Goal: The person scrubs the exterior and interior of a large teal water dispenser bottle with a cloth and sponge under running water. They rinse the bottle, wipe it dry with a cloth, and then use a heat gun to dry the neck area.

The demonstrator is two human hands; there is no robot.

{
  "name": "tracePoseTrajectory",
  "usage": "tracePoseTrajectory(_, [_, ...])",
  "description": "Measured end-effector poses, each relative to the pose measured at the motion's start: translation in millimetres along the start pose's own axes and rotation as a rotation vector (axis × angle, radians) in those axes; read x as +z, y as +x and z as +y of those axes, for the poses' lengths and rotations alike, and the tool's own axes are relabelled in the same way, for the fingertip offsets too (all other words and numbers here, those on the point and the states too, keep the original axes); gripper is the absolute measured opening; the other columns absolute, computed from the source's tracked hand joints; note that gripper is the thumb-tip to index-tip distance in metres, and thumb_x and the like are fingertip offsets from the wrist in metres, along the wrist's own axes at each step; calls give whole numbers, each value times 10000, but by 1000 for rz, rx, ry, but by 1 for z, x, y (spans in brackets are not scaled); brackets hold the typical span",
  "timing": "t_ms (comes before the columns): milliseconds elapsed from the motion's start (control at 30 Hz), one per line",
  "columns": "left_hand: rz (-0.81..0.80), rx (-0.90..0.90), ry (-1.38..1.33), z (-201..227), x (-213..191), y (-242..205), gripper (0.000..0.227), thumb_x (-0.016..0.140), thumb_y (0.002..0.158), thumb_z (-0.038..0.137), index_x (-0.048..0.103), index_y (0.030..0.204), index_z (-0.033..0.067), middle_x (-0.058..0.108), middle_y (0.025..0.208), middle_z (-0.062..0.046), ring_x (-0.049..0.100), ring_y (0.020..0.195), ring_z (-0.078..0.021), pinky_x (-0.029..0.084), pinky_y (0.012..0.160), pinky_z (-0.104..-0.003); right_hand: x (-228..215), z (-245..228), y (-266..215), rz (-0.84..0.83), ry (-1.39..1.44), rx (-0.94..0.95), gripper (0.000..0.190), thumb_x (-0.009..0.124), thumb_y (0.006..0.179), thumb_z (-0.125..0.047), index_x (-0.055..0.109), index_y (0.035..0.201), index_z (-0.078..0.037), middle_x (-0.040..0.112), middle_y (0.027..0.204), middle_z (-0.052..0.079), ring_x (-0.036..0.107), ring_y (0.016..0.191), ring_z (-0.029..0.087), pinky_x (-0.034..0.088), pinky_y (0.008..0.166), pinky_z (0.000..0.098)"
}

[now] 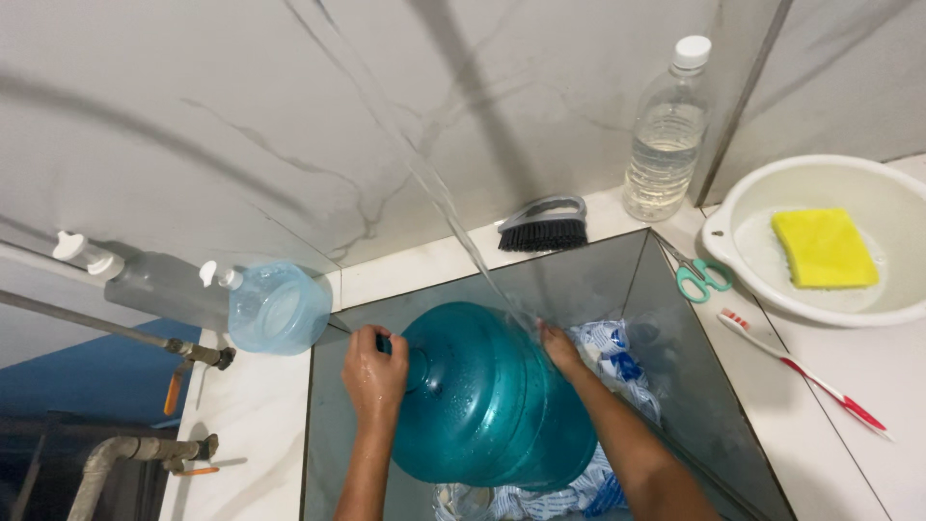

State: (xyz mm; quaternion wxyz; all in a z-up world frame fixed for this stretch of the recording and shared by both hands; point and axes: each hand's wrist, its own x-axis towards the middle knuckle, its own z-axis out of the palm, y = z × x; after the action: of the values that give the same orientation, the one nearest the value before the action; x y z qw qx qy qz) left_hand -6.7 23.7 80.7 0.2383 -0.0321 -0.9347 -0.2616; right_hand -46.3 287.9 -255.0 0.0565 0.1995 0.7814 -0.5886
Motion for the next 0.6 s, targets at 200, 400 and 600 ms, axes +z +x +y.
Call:
tracePoseTrajectory(200, [-26,80,-98,-2,4,-2,129,684,839,163,657,885,46,669,910,-122,648,749,-335,511,659,-447,-5,24,-1,59,-31,31,731,386,1044,-606,711,1041,49,707,1062,294,659,1034,425,494,949,456])
tracePoseTrajectory(400, [-56,103,-176,-16,-8,-6,116,696,839,140,652,876,40,662,876,-116,645,725,-308,499,644,-412,3,32,24,134,-126,-223,715,402,1065,-570,719,910,51,726,953,280,691,931,421,523,889,473])
tracePoseTrajectory(600, [-20,175,-248,-35,-15,-14,94,699,823,70,628,853,18,646,836,-113,635,708,-279,497,645,-374,-4,30,23,25,-61,-84,710,411,1000,-618,658,1220,10,617,1257,301,571,1199,462,425,1033,501])
